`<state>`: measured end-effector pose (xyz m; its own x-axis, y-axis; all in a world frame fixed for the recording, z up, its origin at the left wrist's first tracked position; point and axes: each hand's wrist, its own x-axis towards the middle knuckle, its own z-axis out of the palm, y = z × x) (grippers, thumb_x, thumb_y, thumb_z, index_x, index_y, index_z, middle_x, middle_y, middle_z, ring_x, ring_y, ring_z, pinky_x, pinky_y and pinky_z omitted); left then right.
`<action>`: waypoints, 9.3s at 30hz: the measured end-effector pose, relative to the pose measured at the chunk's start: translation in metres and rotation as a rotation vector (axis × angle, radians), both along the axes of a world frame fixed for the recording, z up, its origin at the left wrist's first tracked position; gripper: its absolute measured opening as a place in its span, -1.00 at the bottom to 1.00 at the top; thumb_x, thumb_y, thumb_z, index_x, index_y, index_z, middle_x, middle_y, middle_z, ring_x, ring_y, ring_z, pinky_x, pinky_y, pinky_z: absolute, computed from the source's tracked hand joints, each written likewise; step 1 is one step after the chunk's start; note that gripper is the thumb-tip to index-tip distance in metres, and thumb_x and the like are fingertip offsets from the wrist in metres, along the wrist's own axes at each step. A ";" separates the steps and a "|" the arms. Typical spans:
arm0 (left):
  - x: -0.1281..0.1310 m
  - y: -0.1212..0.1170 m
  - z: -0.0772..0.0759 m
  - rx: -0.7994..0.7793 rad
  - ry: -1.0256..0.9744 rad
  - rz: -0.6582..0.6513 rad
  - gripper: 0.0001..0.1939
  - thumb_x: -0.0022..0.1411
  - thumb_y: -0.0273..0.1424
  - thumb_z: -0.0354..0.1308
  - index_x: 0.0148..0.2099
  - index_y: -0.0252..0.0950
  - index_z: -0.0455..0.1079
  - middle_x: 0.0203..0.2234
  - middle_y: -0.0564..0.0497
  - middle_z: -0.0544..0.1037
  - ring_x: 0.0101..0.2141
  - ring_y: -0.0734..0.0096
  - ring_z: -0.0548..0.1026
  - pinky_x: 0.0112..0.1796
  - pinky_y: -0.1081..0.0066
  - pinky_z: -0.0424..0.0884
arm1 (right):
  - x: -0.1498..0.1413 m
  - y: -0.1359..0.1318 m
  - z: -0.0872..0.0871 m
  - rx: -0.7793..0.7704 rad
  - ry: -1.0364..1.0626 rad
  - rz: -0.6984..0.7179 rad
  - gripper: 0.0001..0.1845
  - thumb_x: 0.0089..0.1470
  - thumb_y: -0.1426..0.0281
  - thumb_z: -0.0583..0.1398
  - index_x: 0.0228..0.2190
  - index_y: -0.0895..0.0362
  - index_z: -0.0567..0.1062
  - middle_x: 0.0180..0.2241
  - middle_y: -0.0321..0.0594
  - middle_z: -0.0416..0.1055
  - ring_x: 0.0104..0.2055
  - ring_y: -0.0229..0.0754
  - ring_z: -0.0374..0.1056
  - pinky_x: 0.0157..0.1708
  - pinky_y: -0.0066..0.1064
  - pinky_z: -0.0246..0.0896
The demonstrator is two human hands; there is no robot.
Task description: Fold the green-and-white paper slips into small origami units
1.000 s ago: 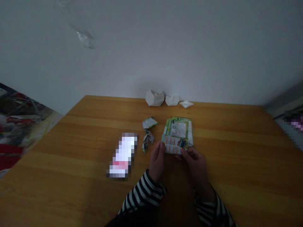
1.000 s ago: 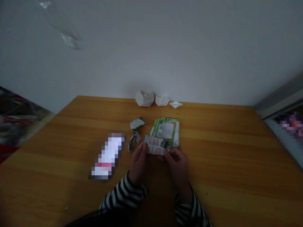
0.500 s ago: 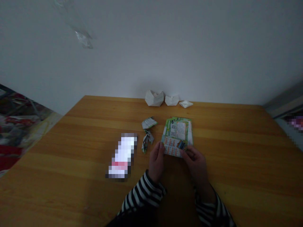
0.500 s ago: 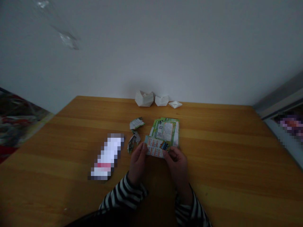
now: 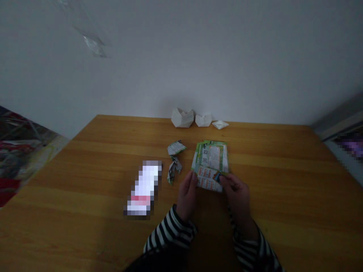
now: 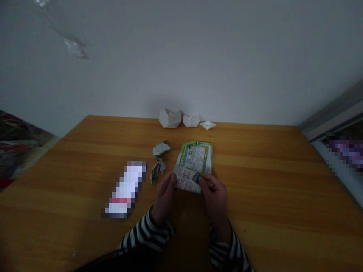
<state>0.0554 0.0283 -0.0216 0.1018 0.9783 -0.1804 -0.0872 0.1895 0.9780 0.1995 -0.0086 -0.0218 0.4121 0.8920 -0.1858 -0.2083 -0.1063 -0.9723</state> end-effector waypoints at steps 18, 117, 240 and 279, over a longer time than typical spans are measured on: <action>-0.002 0.003 -0.003 -0.023 -0.021 -0.059 -0.61 0.11 -0.10 0.18 -0.18 -0.32 0.47 -0.29 -0.05 0.56 -0.23 0.23 0.47 -0.16 0.35 0.38 | 0.022 0.002 -0.006 0.122 -0.425 0.071 -0.86 -0.03 0.32 0.28 -0.37 0.08 0.62 -0.42 -0.21 0.60 -0.40 -0.13 0.52 -0.37 -0.35 0.44; -0.008 0.007 0.007 -0.021 0.100 -0.109 -0.61 0.12 -0.11 0.17 -0.23 -0.37 0.48 -0.40 -0.06 0.61 -0.43 0.29 0.54 -0.38 0.39 0.48 | -0.018 0.002 -0.015 0.103 -0.067 0.282 -0.79 0.07 0.23 0.20 -0.39 0.13 0.43 -0.48 -0.27 0.48 -0.46 -0.22 0.43 -0.44 -0.45 0.35; -0.003 0.005 0.007 0.001 0.186 -0.182 -0.72 0.08 -0.19 0.22 -0.47 -0.33 0.49 -0.64 0.03 0.53 -0.58 0.40 0.46 -0.52 0.49 0.37 | -0.006 0.001 -0.005 0.137 -0.566 0.125 -0.72 0.08 0.29 0.16 -0.57 0.14 0.52 -0.61 -0.28 0.43 -0.54 -0.23 0.31 -0.50 -0.48 0.18; 0.003 -0.009 0.004 -0.060 0.002 -0.118 -0.73 0.00 -0.23 0.31 -0.34 -0.36 0.55 -0.46 -0.05 0.63 -0.39 0.28 0.55 -0.30 0.41 0.44 | -0.031 -0.006 -0.007 0.215 -0.515 -0.036 -0.70 0.10 0.33 0.12 -0.59 0.15 0.49 -0.63 -0.28 0.38 -0.58 -0.24 0.29 -0.53 -0.47 0.19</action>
<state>0.0583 0.0194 -0.0171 0.2152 0.9470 -0.2383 -0.0585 0.2561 0.9649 0.1685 -0.0144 -0.0292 0.4327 0.8712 0.2318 0.2993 0.1037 -0.9485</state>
